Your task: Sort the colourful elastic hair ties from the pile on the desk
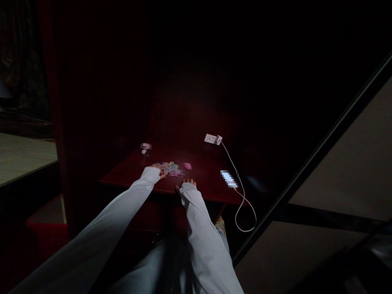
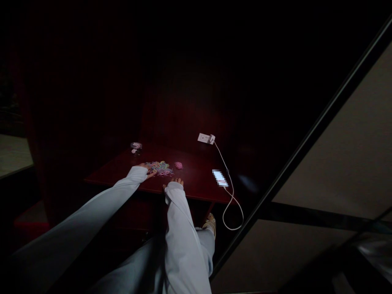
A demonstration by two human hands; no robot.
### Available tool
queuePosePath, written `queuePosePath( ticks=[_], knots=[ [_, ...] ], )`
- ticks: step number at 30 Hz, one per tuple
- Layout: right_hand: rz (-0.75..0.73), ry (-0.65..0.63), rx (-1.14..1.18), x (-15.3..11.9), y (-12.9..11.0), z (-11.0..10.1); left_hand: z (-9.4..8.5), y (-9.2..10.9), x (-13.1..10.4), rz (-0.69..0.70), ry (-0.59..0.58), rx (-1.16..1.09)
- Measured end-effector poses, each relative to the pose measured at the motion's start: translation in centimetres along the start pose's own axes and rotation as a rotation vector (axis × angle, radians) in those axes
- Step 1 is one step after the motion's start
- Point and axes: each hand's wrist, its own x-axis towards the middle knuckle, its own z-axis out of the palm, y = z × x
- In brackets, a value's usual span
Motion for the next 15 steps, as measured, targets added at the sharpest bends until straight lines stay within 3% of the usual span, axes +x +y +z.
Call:
queuePosePath(
  ticks=[9, 15],
  knots=[
    [-0.005, -0.019, 0.039, 0.0, 0.1, 0.1, 0.1, -0.3, 0.5, -0.026, -0.087, -0.023],
    [-0.022, 0.028, 0.039, 0.4, 0.3, 0.5, 1.4, -0.9, 0.6, 0.009, 0.0, -0.097]
  ],
)
